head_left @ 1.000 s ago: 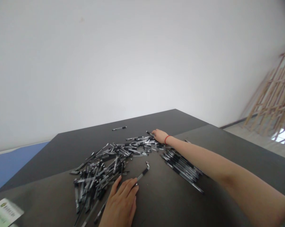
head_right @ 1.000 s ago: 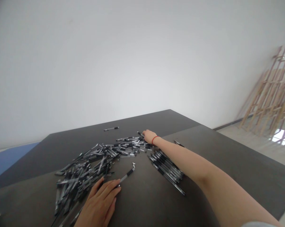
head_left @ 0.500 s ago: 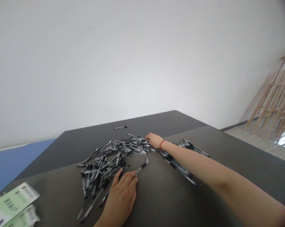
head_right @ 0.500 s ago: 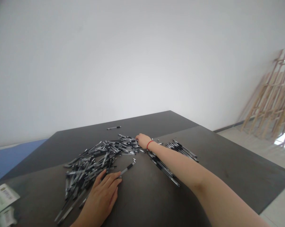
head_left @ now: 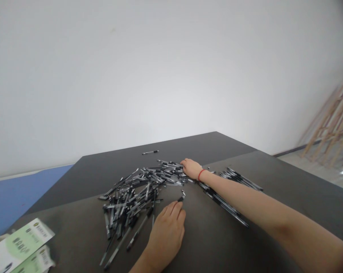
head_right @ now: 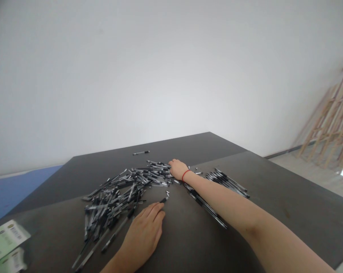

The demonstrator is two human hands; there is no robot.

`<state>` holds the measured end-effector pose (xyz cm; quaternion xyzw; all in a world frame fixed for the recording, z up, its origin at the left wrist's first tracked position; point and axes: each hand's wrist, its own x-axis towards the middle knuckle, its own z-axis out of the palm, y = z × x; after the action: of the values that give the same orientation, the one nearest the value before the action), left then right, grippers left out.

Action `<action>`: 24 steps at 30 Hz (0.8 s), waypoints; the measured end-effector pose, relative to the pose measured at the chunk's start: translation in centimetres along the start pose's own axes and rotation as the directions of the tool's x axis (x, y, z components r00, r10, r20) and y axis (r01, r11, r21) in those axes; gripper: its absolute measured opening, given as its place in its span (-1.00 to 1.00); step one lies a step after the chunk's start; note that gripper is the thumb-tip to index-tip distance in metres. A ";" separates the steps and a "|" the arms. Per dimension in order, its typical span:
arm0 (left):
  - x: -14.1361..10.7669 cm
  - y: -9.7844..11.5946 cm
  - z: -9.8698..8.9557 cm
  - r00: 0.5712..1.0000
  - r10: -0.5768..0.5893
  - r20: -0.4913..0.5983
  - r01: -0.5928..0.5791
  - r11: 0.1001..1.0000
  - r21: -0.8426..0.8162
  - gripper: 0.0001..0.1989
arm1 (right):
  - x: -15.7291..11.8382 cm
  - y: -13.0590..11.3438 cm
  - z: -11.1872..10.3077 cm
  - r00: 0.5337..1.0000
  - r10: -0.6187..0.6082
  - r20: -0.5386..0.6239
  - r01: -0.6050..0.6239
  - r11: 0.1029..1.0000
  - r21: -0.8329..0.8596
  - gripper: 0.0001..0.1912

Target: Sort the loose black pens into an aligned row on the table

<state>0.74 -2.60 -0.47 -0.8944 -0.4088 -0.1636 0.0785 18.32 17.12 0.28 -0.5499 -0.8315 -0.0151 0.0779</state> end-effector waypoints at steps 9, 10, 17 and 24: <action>-0.1 -0.8 -0.1 0.998 -0.035 0.046 0.038 0.997 -0.072 -0.76 | 0.9 -0.2 -0.3 1.000 0.017 0.010 -0.017 0.999 -0.042 -0.68; 0.0 -0.7 -0.2 0.998 -0.035 0.057 0.039 0.996 -0.077 -0.76 | 0.9 -0.2 -0.4 1.000 0.016 0.003 -0.016 0.999 -0.051 -0.68; 0.1 -0.4 -0.9 0.996 -0.005 0.090 0.016 0.993 -0.115 -0.77 | -0.4 -3.0 -2.2 0.980 -0.193 -0.054 0.188 0.978 -0.085 -0.72; 0.1 0.2 -2.2 0.967 0.208 0.149 -0.179 0.966 -0.185 -0.79 | -2.9 -9.8 -1.8 0.703 -0.709 -0.050 0.710 0.704 -0.012 -0.82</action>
<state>0.46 -3.23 1.62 -0.9441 -0.3088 -0.1139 -0.0169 10.59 10.43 2.23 -0.1870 -0.9768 -0.0543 0.0895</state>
